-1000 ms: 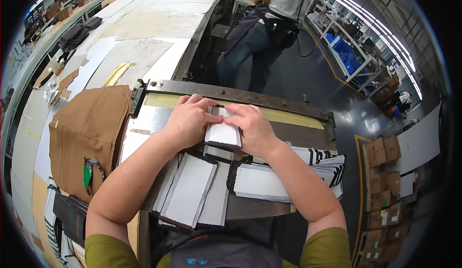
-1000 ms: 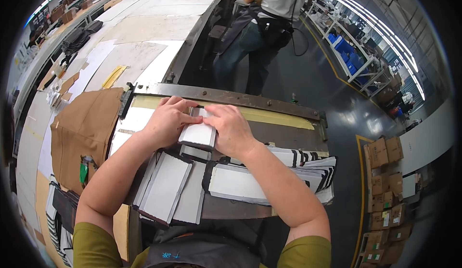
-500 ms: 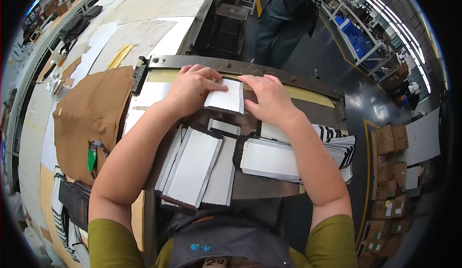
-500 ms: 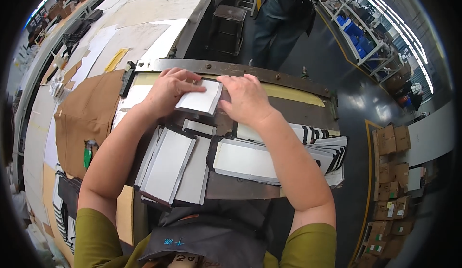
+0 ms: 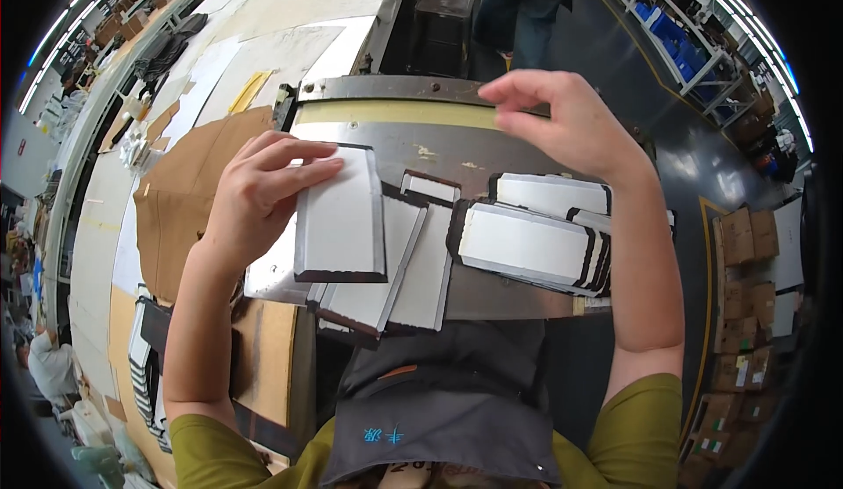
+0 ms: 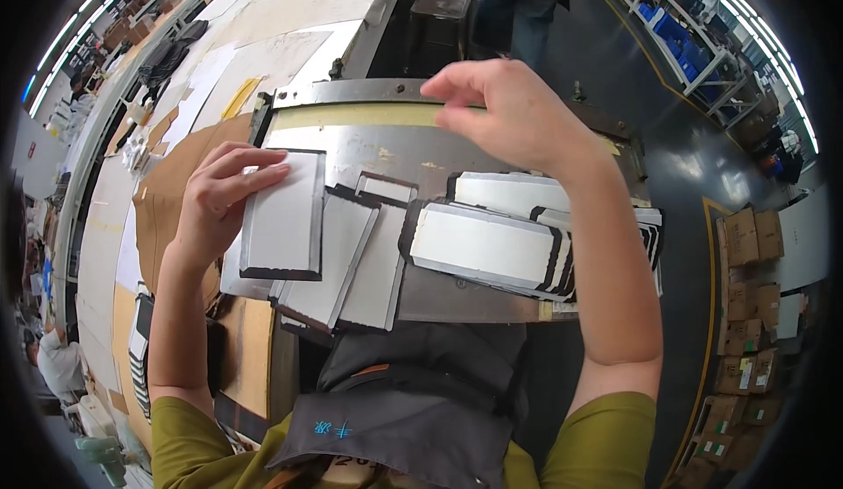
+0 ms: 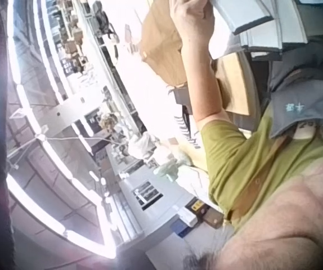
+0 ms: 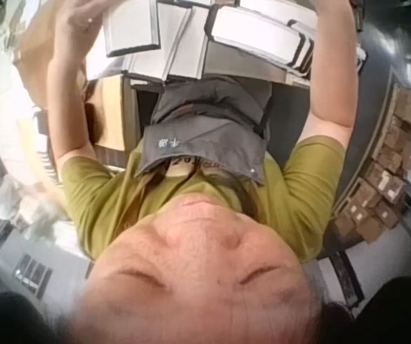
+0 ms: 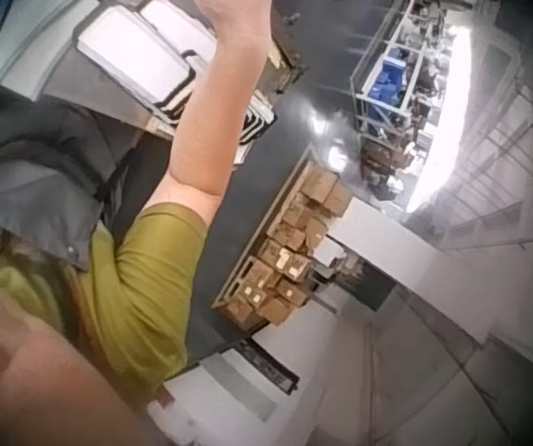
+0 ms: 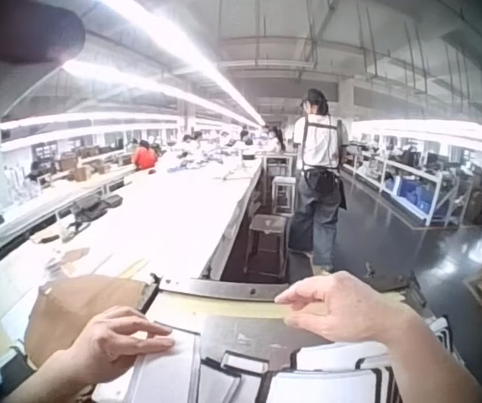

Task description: Folding and aligning white linings into dark leather components using a metal guide.

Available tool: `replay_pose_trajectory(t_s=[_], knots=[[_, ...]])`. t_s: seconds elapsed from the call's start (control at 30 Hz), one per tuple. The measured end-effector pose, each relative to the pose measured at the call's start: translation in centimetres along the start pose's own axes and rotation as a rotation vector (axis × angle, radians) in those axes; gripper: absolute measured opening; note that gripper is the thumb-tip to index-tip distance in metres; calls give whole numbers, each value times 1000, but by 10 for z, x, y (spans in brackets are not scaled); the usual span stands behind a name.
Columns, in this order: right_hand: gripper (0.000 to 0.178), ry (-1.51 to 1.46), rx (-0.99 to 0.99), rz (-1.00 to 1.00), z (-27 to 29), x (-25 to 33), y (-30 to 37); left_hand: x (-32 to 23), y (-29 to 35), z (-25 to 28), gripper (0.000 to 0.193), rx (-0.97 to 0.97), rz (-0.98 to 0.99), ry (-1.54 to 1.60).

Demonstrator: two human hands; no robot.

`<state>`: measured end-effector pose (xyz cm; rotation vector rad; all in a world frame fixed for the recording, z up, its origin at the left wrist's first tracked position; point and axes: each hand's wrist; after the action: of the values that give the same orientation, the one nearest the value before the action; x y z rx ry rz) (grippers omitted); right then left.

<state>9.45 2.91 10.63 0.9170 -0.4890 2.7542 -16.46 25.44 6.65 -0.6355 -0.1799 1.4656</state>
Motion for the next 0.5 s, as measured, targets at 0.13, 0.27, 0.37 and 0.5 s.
replay_pose_trajectory(t_s=[0.13,0.27,0.37,0.5], knots=[[33,26,293,149,-6,17,43,9,27,-5,44,-133,79,-30],[32,-19,363,147,-34,29,69,14,35,-8,47,-240,177,-11],[31,48,147,323,-57,35,76,15,58,-25,40,-456,278,241],[35,-118,98,81,-78,44,75,6,83,-56,30,-813,575,676]])
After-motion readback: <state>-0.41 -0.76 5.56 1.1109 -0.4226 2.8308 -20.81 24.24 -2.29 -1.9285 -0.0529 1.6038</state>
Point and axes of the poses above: each hand's wrist, its own y-axis away from the middle knuckle, its own z-axis out of the back of the hand, x = y × z, and after that the axes turned 4 degrees about z, right-handed
